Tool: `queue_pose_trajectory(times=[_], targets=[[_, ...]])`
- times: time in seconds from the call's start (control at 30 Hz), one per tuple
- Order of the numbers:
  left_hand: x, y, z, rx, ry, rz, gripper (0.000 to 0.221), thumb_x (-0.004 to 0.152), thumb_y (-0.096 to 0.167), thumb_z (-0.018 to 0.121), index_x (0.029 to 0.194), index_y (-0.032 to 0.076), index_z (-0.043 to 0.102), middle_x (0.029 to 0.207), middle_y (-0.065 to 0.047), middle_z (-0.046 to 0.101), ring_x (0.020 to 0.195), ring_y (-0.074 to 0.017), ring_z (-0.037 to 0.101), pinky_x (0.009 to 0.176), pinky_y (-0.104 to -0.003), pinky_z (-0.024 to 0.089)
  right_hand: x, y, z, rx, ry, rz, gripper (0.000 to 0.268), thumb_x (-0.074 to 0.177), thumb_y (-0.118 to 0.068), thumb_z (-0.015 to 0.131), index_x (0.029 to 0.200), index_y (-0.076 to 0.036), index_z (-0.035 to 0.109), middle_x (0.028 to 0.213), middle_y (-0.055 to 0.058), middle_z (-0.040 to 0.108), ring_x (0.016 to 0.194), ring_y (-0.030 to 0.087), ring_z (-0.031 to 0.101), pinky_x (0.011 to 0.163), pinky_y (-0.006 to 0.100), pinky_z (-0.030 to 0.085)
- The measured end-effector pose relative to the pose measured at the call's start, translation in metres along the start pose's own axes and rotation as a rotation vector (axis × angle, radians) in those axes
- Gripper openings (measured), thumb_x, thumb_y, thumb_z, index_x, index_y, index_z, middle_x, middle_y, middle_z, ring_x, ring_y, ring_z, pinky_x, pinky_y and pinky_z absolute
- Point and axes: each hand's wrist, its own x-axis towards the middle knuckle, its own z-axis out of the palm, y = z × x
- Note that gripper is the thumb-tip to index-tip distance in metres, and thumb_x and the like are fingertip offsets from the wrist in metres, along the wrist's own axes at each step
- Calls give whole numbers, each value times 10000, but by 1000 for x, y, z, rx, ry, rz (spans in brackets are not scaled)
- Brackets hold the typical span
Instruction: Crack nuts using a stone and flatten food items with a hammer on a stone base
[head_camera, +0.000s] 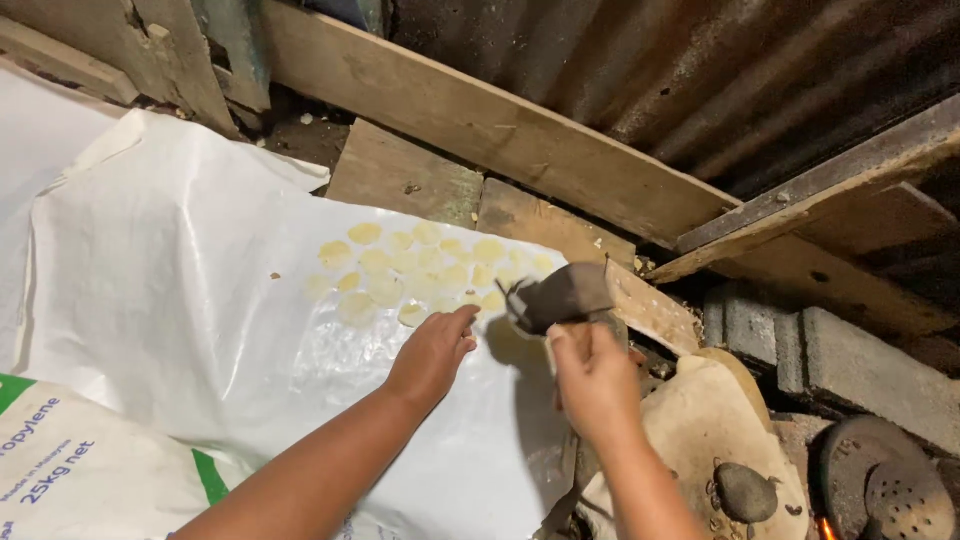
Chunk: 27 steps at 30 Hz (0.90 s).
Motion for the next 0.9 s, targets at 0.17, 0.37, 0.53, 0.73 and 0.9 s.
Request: queue_pose_trajectory(times=[0.17,0.37,0.53,0.73,0.9], targets=[[7,0,7,20,-39,-108,553,883,132,726,1393,143,513,914,20,667,863,-186,625,776,-345,504,-34,-9,-34,454,374,-721,122,955,-157,564,979,-39,546,616,22,589,430,148,592,355,264,538],[-11,13,-32,29,80,-323,376,978,83,430,1334,-13,505,1207,-208,635,1102,-349,595,955,-452,482,21,48,100,-298,15,-216,330,962,-396,596,997,-68,578,759,172,724,653,379,696,631,459,541],[-35,-6,-31,157,89,-96,363,923,263,640,1228,81,562,1091,-120,608,1011,-322,593,893,-436,499,30,27,74,-296,-78,-151,414,941,-495,583,992,-84,566,846,198,704,874,420,662,770,517,522],[-44,-5,-43,92,45,22,134,892,88,662,1014,73,714,1084,-33,653,993,-228,599,841,-347,507,19,14,61,-191,63,-229,398,941,-450,590,885,-56,580,691,142,664,604,315,614,631,428,497],[-44,-11,-50,192,87,101,279,801,65,642,1068,102,713,1123,-4,670,995,-226,586,871,-343,495,23,38,95,-323,7,-148,379,940,-474,580,1073,-119,562,806,140,741,726,380,692,674,480,516]])
